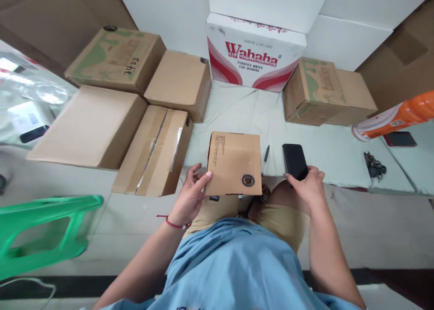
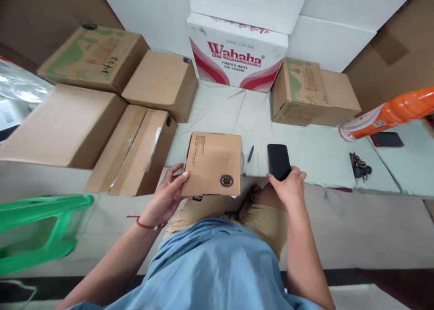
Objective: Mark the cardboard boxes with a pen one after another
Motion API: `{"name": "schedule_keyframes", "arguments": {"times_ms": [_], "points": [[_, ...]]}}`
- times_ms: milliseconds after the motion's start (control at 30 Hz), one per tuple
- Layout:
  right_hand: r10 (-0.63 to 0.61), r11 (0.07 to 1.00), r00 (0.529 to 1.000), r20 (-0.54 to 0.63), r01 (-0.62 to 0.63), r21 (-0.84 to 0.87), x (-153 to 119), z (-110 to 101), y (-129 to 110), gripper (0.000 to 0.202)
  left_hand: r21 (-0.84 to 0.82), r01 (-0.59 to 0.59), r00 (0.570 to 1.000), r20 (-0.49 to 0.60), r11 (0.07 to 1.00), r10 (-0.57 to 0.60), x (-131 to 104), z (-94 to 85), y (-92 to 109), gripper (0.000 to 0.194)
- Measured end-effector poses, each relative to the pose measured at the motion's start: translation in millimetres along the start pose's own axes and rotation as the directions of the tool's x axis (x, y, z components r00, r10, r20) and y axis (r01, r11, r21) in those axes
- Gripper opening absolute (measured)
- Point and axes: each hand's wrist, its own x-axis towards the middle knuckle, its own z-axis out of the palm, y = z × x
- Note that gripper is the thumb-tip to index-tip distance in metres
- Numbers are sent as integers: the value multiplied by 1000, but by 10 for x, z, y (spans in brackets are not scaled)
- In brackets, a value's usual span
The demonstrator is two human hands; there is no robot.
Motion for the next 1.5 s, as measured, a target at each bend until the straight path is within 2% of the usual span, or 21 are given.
{"name": "schedule_keyframes", "arguments": {"times_ms": [100,200,300,400,467,533,633,700,767,900,1067,1200,1333,1500], "points": [[-32,996,999,43,29,79,52,-28,84,95,20,33,996,88,999,-35,-43,-58,-19,84],[-40,980,997,65,26,195,86,-36,120,94,-16,31,992,126,999,-29,-62,-72,-39,74],[-43,925,994,98,3,380,-35,-18,75,96,-79,5,993,119,997,5,-56,-90,-67,62],[-147,840,980,131,54,540,-396,-17,-85,97,-160,12,994,113,987,6,-48,-125,-100,48],[-228,808,967,115,121,577,-726,-45,-242,93,-207,39,994,108,978,-17,-51,-141,-117,41],[-305,790,952,30,235,567,-1058,-80,-403,88,-238,60,995,97,969,-38,-58,-142,-125,36],[-430,760,898,-91,415,500,-1438,-78,-582,85,-254,71,996,66,965,-56,-78,-117,-125,31],[-480,743,865,-147,490,456,-1582,-27,-644,86,-253,67,997,55,965,-54,-98,-93,-129,32],[-493,739,852,-173,516,433,-1652,41,-673,86,-263,65,997,65,963,-49,-127,-75,-144,37],[-467,771,869,-161,490,407,-1680,123,-685,86,-300,99,993,91,949,-75,-208,-77,-234,51],[-459,776,875,-157,481,408,-1647,107,-674,85,-250,142,983,148,958,-107,-303,-85,-419,66],[-426,773,889,-172,456,442,-1588,81,-649,84,-221,181,971,197,958,-138,-308,-20,-482,54],[-370,771,910,-186,412,485,-1486,39,-563,84,-214,145,985,128,966,-119,-232,19,-355,33],[-209,873,959,-191,271,407,-1145,2,-365,95,-253,60,997,63,966,-46,-80,65,17,27]]}}
